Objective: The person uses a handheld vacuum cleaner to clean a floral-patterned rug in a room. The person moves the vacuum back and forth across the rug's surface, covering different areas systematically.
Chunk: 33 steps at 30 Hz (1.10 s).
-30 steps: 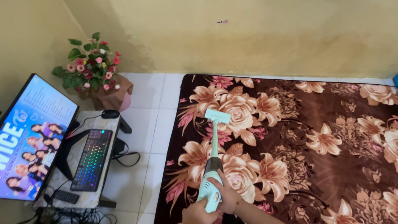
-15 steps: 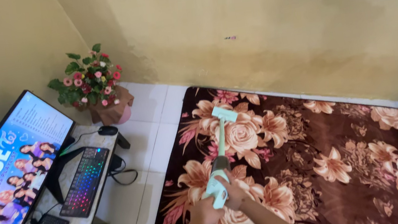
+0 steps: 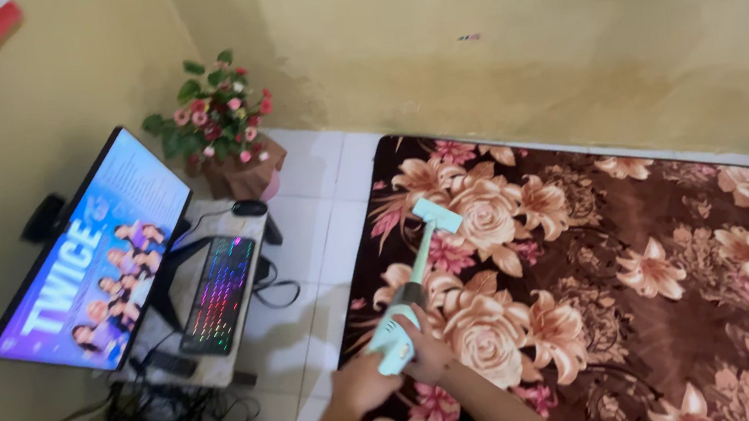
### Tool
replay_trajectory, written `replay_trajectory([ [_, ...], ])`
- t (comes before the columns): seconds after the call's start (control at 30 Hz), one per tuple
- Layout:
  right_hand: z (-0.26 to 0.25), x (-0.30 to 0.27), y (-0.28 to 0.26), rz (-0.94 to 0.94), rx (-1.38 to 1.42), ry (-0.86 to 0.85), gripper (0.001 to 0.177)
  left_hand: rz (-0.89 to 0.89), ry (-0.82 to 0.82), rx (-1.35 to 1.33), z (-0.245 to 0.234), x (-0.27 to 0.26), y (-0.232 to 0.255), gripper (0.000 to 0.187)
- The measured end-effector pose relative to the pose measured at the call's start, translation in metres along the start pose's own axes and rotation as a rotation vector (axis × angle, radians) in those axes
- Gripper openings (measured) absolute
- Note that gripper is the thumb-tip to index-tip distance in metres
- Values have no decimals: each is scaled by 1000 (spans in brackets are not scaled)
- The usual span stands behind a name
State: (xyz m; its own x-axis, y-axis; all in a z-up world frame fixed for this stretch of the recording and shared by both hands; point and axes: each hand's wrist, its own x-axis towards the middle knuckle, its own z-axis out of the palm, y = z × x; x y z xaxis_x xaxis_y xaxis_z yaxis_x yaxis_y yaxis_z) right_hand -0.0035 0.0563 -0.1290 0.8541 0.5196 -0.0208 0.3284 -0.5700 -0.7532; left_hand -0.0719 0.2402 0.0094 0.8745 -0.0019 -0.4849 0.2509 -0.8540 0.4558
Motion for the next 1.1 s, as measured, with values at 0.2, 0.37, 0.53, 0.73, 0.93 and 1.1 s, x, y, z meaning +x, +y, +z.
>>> replay_trajectory([
  [0.2,39,-2,-100,-22,62,-55,103,-131,31,35,-52,-62,-49,52],
  [0.37,40,-7,-102,69,47,-141,98,-52,95,-42,-27,-61,-69,57],
  [0.53,51,-12,-59,11,-24,-123,95,-81,86,-203,20,-50,-65,50],
  [0.73,26,-7,-18,-30,-63,-87,97,-73,66,-199,27,-21,-26,45],
  [0.93,-12,31,36,-85,-94,-112,94,-61,83,-305,40,25,13,48],
  [1.1,-31,47,67,-190,-107,-125,92,-62,144,-314,53,42,34,48],
])
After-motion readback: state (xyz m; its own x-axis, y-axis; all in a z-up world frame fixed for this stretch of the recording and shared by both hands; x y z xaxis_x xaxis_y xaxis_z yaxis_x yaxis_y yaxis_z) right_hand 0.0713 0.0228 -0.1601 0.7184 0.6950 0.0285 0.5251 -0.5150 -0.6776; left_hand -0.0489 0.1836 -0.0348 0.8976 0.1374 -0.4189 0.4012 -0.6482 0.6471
